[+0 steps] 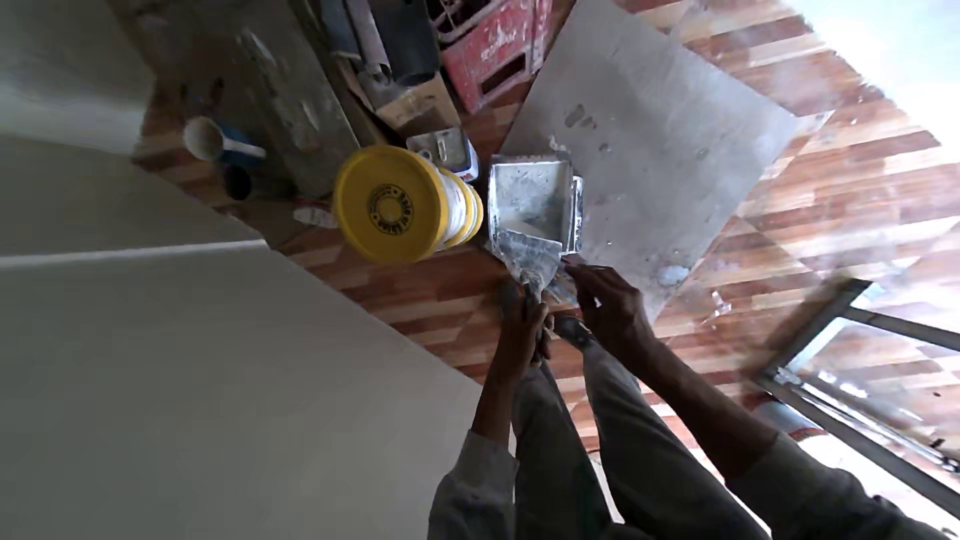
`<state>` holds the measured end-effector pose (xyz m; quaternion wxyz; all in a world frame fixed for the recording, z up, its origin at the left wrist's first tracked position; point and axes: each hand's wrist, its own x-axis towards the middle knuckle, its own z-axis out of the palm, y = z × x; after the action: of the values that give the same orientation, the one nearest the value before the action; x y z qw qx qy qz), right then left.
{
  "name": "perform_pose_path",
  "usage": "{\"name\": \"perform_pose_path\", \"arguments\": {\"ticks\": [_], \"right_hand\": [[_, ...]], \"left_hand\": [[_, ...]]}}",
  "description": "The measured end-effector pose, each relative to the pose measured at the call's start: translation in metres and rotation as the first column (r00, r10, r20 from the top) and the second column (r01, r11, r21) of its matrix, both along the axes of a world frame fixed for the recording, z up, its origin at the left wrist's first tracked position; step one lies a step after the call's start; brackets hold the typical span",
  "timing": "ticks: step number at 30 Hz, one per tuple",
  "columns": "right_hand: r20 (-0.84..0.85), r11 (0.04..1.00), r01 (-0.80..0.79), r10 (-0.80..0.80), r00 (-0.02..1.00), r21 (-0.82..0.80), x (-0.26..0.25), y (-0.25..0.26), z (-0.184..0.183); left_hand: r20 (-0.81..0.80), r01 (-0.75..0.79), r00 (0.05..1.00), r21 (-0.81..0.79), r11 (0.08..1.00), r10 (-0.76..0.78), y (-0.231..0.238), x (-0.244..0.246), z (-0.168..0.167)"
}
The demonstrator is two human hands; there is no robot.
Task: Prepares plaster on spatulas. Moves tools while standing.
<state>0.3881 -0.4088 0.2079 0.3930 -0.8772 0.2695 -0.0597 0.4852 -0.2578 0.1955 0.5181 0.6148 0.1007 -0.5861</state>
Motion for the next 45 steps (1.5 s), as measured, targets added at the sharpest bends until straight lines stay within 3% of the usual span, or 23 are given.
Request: {"name": "perform_pose_path", "arguments": {"ticks": [5,8,11,13,17,20,24,27,31,35,37,39,41,43,45], "right_hand": [[-0.102,0.994,-0.059,0.068,0.992,0.088,0.040,0.037,0.009],[-0.270,0.988,0.055,-0.014,0.963,0.144,0.073,0.034,0.008],[-0.372,0.956,0.156,-0.055,0.927,0.249,0.091,0.033,0.017],[-0.362,0.951,0.146,-0.039,0.931,0.272,0.098,0.040,0.029],[-0.400,0.924,0.265,-0.140,0.906,0.277,0.108,0.019,0.020],[-0.401,0.910,0.193,-0.033,0.916,0.366,0.117,0.023,0.045],[-0.436,0.912,0.249,-0.089,0.896,0.325,0.117,0.003,0.030],[-0.379,0.908,0.141,0.022,0.925,0.395,0.117,0.011,0.056],[-0.427,0.915,0.205,-0.041,0.903,0.347,0.117,0.002,0.044],[-0.379,0.907,0.068,0.105,0.919,0.415,0.114,0.017,0.067],[-0.388,0.903,0.187,-0.025,0.922,0.387,0.098,-0.008,0.036],[-0.356,0.908,0.280,-0.162,0.920,0.311,0.079,-0.029,0.018],[-0.335,0.917,0.260,-0.154,0.930,0.302,0.062,-0.009,0.036],[-0.336,0.930,0.182,-0.069,0.939,0.318,0.056,0.016,0.064],[-0.334,0.942,0.176,-0.075,0.940,0.284,0.058,0.016,0.069]], "left_hand": [[0.174,0.135,0.974,0.087,0.987,-0.148,-0.009,0.013,0.020],[0.256,0.265,0.922,0.126,0.956,-0.289,-0.007,0.018,0.025],[0.306,0.275,0.899,0.158,0.948,-0.312,-0.003,0.025,0.027],[0.343,0.301,0.879,0.140,0.943,-0.331,-0.003,0.035,0.032],[0.318,0.380,0.826,0.294,0.877,-0.464,-0.015,0.035,0.035],[0.360,0.427,0.768,0.327,0.843,-0.529,-0.014,0.038,0.051],[0.351,0.456,0.733,0.382,0.804,-0.583,-0.019,0.029,0.039],[0.325,0.475,0.712,0.431,0.767,-0.623,-0.015,0.027,0.051],[0.366,0.398,0.760,0.391,0.830,-0.537,-0.018,0.022,0.047],[0.417,0.290,0.823,0.275,0.917,-0.385,-0.006,0.022,0.060],[0.420,0.261,0.836,0.262,0.929,-0.353,-0.009,0.024,0.053],[0.375,0.163,0.900,0.182,0.970,-0.222,-0.015,0.032,0.061],[0.332,0.085,0.933,0.163,0.983,-0.136,-0.019,0.032,0.070],[0.356,0.118,0.916,0.198,0.973,-0.184,-0.033,0.030,0.076],[0.363,0.176,0.901,0.191,0.966,-0.236,-0.039,0.025,0.080]]}}
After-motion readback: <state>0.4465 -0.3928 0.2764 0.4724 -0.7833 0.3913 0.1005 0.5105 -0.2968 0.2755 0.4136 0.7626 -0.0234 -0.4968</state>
